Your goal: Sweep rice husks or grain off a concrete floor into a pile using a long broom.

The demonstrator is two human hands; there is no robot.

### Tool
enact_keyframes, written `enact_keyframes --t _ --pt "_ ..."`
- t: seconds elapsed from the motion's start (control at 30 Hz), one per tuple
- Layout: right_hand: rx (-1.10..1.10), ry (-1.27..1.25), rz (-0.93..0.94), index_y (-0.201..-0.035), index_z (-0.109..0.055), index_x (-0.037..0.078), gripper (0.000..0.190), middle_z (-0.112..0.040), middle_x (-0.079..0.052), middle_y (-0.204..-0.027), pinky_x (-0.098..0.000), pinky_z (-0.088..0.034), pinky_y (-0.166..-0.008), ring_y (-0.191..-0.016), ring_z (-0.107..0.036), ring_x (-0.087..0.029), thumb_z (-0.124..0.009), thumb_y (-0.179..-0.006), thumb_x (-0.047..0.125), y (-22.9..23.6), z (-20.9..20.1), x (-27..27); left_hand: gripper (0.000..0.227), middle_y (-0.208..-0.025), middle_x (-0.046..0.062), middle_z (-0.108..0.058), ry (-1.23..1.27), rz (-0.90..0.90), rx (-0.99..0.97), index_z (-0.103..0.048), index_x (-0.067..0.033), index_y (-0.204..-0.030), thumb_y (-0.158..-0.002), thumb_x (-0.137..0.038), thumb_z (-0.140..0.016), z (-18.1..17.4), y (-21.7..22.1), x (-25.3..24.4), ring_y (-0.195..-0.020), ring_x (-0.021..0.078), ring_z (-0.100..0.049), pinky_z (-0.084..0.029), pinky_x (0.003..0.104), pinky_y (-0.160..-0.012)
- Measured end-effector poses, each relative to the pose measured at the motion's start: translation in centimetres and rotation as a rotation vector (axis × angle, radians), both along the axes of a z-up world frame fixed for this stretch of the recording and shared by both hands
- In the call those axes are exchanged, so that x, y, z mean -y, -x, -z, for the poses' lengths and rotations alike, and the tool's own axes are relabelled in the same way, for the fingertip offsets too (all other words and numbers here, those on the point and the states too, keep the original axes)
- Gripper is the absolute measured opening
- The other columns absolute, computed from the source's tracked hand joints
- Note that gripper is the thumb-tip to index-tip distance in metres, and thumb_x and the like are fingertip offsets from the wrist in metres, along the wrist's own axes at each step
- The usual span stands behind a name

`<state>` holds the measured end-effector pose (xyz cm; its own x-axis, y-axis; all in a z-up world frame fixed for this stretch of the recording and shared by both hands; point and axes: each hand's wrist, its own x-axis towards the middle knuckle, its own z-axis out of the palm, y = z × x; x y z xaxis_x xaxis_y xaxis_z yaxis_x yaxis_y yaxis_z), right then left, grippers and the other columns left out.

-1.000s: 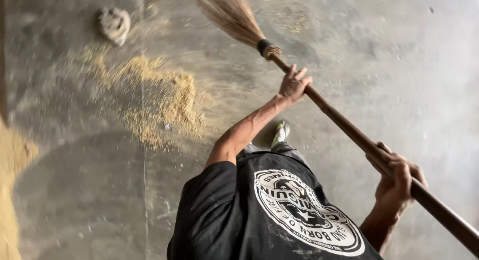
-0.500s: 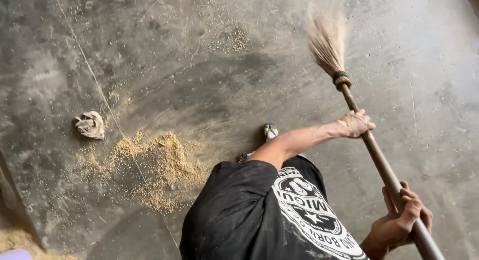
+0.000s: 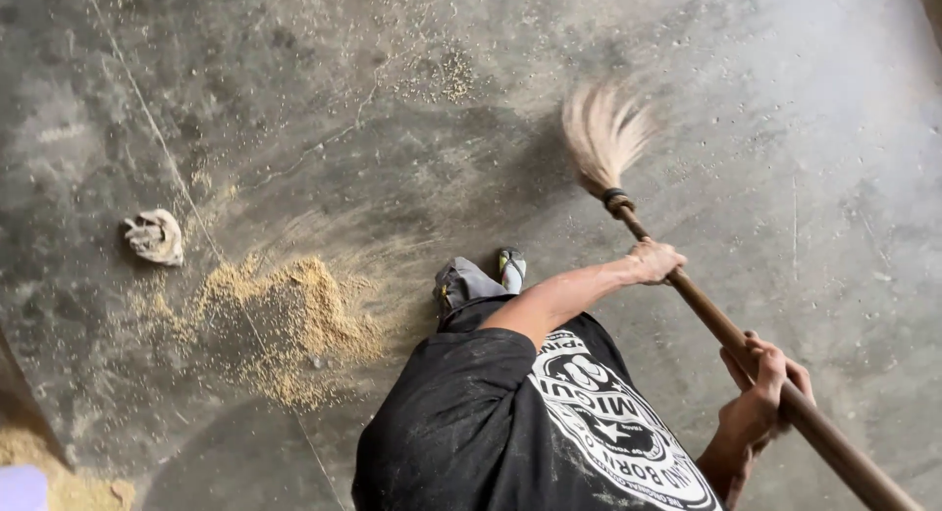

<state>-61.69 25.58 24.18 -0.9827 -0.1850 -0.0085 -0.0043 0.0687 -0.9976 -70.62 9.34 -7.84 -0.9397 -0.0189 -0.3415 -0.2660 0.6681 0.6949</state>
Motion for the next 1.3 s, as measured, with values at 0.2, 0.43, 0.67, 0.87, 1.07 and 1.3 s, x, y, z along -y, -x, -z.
enact_keyframes --t 0.2,0.43,0.67,0.87,1.07,1.3 --pt "0.123 0.049 -0.271 -0.1 -0.061 -0.004 0.017 -0.07 -0.02 -0.105 -0.0497 -0.067 -0.086 -0.114 -0.074 -0.036 -0.063 -0.108 0.011 3.2 2.7 7.3 0.018 -0.109 0.009 -0.071 0.056 -0.384 0.026 -0.07 -0.0262 -0.105 -0.088 -0.023 -0.07 1.6 -7.1 9.1 -0.107 0.0402 -0.068 -0.055 0.052 -0.089" --pt "0.275 0.042 -0.565 -0.105 -0.067 -0.007 0.024 -0.074 -0.022 -0.107 -0.0404 -0.066 -0.085 -0.096 -0.075 -0.028 -0.071 -0.102 0.016 -1.1 9.5 20.1 0.017 -0.108 0.007 -0.07 0.079 -0.74 -0.064 -0.069 -0.0218 -0.095 -0.081 -0.012 -0.068 5.8 -21.6 21.6 -0.106 0.0415 -0.065 -0.054 0.055 -0.088" --pt "0.231 -0.032 -0.967 -0.11 -0.072 -0.005 0.028 -0.076 -0.014 -0.107 -0.0326 -0.064 -0.085 -0.092 -0.075 -0.02 -0.067 -0.102 0.022 -10.4 12.1 33.1 0.01 -0.095 0.006 -0.067 0.262 -1.09 -0.221 -0.064 -0.0204 -0.089 -0.083 -0.017 -0.07 7.2 -37.4 31.3 -0.09 0.0362 -0.067 -0.054 0.05 -0.073" --pt "0.062 -0.157 -1.214 -0.108 -0.077 -0.001 0.024 -0.076 -0.011 -0.087 -0.0274 -0.056 -0.073 -0.079 -0.068 -0.014 -0.068 -0.101 0.021 -21.4 14.9 41.9 0.008 -0.104 0.009 -0.065 0.323 -1.313 -0.176 -0.064 -0.0198 -0.095 -0.087 -0.021 -0.066 7.6 -51.9 36.2 -0.098 0.0387 -0.065 -0.054 0.05 -0.079" --pt "0.016 -0.058 -1.485 -0.114 -0.074 0.001 0.023 -0.077 -0.01 -0.092 -0.0275 -0.056 -0.074 -0.084 -0.07 -0.013 -0.065 -0.102 0.019 -31.5 13.6 46.7 0.014 -0.12 0.008 -0.062 0.229 -1.54 0.149 -0.066 -0.0221 -0.103 -0.094 -0.03 -0.058 4.3 -64.5 37.3 -0.108 0.0389 -0.063 -0.052 0.052 -0.087" --pt "-0.031 0.039 -1.679 -0.113 -0.073 0.001 0.021 -0.079 -0.015 -0.106 -0.0299 -0.057 -0.081 -0.09 -0.071 -0.016 -0.067 -0.103 0.019 -38.0 12.4 50.1 0.008 -0.108 0.008 -0.061 0.394 -1.692 0.046 -0.062 -0.0142 -0.099 -0.1 -0.022 -0.06 1.5 -72.9 36.8 -0.096 0.0314 -0.065 -0.054 0.046 -0.08"
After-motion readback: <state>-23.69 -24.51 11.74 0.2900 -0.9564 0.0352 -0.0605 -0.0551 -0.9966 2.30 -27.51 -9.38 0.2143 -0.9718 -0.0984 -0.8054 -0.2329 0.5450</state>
